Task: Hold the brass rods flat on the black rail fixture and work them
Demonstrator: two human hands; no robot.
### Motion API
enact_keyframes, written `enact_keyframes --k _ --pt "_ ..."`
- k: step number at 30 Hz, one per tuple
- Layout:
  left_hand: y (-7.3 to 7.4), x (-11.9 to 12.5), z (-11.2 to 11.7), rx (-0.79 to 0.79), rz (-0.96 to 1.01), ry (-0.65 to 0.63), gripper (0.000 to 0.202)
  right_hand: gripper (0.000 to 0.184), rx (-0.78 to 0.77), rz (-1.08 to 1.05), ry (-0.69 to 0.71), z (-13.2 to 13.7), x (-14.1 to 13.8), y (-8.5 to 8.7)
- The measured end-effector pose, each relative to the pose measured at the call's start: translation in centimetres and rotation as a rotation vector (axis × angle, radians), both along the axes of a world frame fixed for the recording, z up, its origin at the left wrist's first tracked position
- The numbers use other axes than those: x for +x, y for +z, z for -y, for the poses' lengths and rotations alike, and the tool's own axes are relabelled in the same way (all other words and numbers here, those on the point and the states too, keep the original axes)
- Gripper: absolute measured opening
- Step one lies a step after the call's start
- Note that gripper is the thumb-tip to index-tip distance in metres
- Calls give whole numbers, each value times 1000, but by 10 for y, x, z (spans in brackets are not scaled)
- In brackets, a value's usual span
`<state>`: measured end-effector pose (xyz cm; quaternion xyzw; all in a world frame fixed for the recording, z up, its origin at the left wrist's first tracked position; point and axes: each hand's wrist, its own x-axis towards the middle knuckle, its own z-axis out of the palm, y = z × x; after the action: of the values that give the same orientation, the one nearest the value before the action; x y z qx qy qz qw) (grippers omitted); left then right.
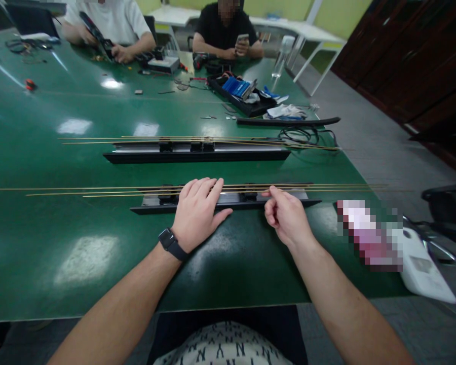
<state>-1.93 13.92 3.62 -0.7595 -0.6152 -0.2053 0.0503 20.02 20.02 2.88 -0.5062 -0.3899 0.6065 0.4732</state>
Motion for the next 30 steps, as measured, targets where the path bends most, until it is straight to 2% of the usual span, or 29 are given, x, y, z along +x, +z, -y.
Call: enact_keyframes --k 5,13,21,30 --pt "0 0 0 3 6 -1 63 28 -18 -42 -49 -1 0 1" --pt "0 1 0 5 -5 2 63 35 -10 -1 33 0 1 0" --pt "0 0 0 4 -1 0 64 32 -28 -38 -38 -1 1 -1" --pt "0 1 0 14 -4 3 63 36 -16 13 23 0 0 1"
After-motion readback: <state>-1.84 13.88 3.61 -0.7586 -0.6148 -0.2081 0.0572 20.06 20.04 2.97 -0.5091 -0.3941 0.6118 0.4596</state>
